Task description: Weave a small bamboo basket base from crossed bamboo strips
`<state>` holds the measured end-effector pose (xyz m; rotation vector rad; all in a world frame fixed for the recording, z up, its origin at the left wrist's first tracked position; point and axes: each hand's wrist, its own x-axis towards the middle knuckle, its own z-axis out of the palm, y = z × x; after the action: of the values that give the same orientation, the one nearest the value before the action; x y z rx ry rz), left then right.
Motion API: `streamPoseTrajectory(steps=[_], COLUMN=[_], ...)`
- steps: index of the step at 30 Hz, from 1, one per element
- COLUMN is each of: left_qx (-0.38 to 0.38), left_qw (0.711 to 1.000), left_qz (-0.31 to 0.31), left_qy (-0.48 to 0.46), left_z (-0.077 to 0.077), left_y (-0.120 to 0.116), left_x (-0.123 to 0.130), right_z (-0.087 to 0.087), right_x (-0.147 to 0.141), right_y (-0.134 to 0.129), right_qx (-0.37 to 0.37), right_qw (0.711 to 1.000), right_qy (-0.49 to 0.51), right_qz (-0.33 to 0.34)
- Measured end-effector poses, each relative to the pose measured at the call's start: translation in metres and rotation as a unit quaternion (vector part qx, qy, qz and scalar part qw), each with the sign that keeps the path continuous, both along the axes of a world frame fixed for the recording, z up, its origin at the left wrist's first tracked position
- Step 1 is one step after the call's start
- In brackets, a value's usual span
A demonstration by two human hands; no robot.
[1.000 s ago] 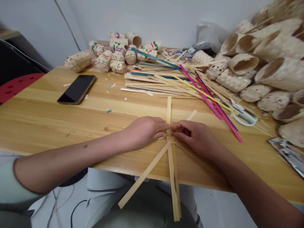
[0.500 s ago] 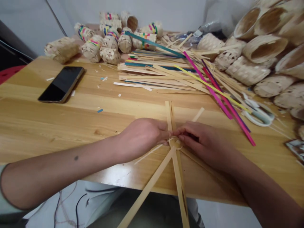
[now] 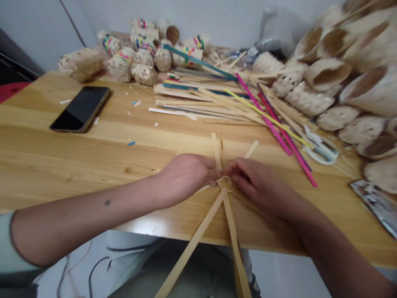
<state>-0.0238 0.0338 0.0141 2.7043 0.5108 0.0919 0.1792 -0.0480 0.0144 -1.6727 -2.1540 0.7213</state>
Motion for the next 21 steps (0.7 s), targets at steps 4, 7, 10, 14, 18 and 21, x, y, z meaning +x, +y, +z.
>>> streamPoseTrajectory(steps=[4,7,10,14,18,21], left_qx=[0.033,0.047,0.008,-0.021,0.073,0.137], left_qw=[0.999,0.998,0.998,0.996,0.994,0.985], left_qz=[0.004,-0.006,0.002,-0.016,-0.058,-0.089], left_qy=[-0.015,-0.033,-0.058,-0.084,-0.065,-0.053], left_z=[-0.004,-0.007,-0.008,-0.002,0.006,0.009], left_y=[-0.001,0.001,0.005,0.014,0.014,0.009], left_x=[0.000,-0.002,-0.005,-0.010,-0.012,-0.011], right_z=[0.006,0.009,0.010,0.008,0.005,0.004], right_x=[-0.002,-0.001,0.002,0.008,0.009,0.009], right_y=[-0.001,-0.005,-0.014,-0.023,-0.025,-0.024], right_qx=[-0.010,0.019,0.053,0.061,0.074,0.079], right_qw=[1.000,0.996,0.990,0.989,0.991,0.992], right_qy=[-0.021,-0.085,-0.130,-0.136,-0.111,-0.097], right_qz=[-0.016,-0.012,-0.010,-0.015,-0.024,-0.025])
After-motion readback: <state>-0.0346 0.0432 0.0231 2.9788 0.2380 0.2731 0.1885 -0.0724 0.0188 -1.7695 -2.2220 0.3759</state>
